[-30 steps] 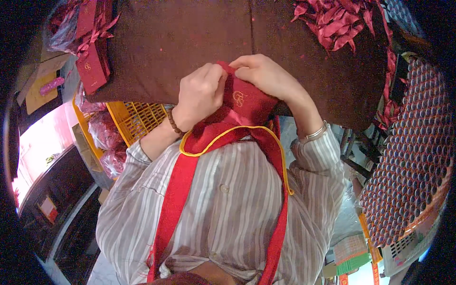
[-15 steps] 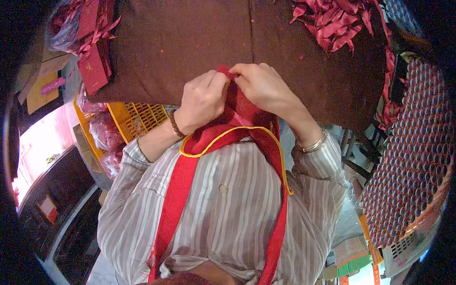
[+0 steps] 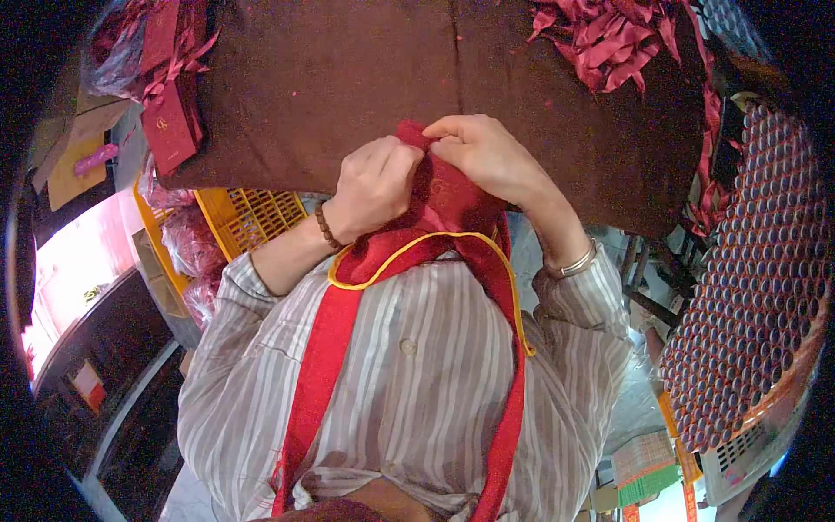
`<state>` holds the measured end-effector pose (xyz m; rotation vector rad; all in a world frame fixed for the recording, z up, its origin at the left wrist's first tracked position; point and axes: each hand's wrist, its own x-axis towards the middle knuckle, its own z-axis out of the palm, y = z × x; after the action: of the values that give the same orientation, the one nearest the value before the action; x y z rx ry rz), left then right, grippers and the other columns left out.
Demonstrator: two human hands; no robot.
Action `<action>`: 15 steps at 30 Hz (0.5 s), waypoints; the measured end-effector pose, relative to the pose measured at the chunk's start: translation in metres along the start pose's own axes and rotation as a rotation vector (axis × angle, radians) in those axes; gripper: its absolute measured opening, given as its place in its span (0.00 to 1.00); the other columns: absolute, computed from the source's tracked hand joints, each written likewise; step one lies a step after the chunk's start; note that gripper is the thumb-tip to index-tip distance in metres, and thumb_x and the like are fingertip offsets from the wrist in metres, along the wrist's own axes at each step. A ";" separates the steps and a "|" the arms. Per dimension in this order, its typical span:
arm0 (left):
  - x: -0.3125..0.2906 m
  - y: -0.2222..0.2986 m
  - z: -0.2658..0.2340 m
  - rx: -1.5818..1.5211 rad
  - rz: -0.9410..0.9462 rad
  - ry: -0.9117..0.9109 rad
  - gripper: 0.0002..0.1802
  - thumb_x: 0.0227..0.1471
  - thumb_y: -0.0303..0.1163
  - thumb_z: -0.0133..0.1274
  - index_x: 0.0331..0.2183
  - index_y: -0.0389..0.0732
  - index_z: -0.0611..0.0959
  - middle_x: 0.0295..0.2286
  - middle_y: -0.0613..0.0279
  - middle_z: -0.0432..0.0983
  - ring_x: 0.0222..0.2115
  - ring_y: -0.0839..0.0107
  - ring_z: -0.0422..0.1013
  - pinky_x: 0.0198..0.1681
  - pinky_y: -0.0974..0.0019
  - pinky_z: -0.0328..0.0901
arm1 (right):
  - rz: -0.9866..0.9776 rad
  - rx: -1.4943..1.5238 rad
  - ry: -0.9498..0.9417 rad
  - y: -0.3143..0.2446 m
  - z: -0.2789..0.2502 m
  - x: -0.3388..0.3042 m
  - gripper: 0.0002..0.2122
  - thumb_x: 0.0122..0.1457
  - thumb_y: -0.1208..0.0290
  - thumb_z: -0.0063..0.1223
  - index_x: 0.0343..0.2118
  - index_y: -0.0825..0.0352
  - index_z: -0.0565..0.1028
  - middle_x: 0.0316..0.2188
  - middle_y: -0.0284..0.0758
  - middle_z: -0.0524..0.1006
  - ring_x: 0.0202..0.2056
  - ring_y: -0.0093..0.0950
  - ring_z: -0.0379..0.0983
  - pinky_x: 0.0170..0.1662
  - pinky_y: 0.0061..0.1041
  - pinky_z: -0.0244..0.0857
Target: The person ties red ribbons onto small red gift boxes by hand.
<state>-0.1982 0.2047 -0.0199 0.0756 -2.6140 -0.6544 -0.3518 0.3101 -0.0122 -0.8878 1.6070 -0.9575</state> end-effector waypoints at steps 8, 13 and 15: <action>-0.001 0.000 0.007 -0.061 -0.060 0.007 0.08 0.33 0.22 0.48 0.23 0.38 0.68 0.19 0.56 0.63 0.20 0.59 0.66 0.23 0.61 0.63 | 0.058 0.104 -0.018 0.003 0.001 -0.006 0.14 0.52 0.71 0.45 0.39 0.75 0.72 0.31 0.40 0.77 0.35 0.24 0.71 0.40 0.23 0.63; -0.007 -0.008 0.012 -0.176 -0.123 -0.010 0.09 0.39 0.20 0.51 0.28 0.38 0.72 0.22 0.54 0.68 0.23 0.56 0.68 0.24 0.60 0.64 | 0.111 0.175 0.013 0.009 0.000 -0.003 0.13 0.52 0.72 0.45 0.38 0.76 0.73 0.31 0.37 0.77 0.34 0.22 0.70 0.41 0.21 0.62; -0.006 -0.008 0.014 -0.209 -0.187 0.015 0.08 0.41 0.21 0.51 0.29 0.39 0.72 0.23 0.53 0.69 0.23 0.56 0.69 0.24 0.60 0.64 | 0.162 0.288 -0.017 0.015 -0.001 0.000 0.13 0.52 0.72 0.44 0.36 0.76 0.73 0.30 0.35 0.77 0.34 0.22 0.70 0.41 0.20 0.62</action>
<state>-0.1993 0.2048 -0.0368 0.2614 -2.5279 -0.9842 -0.3543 0.3163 -0.0258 -0.5580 1.4565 -1.0307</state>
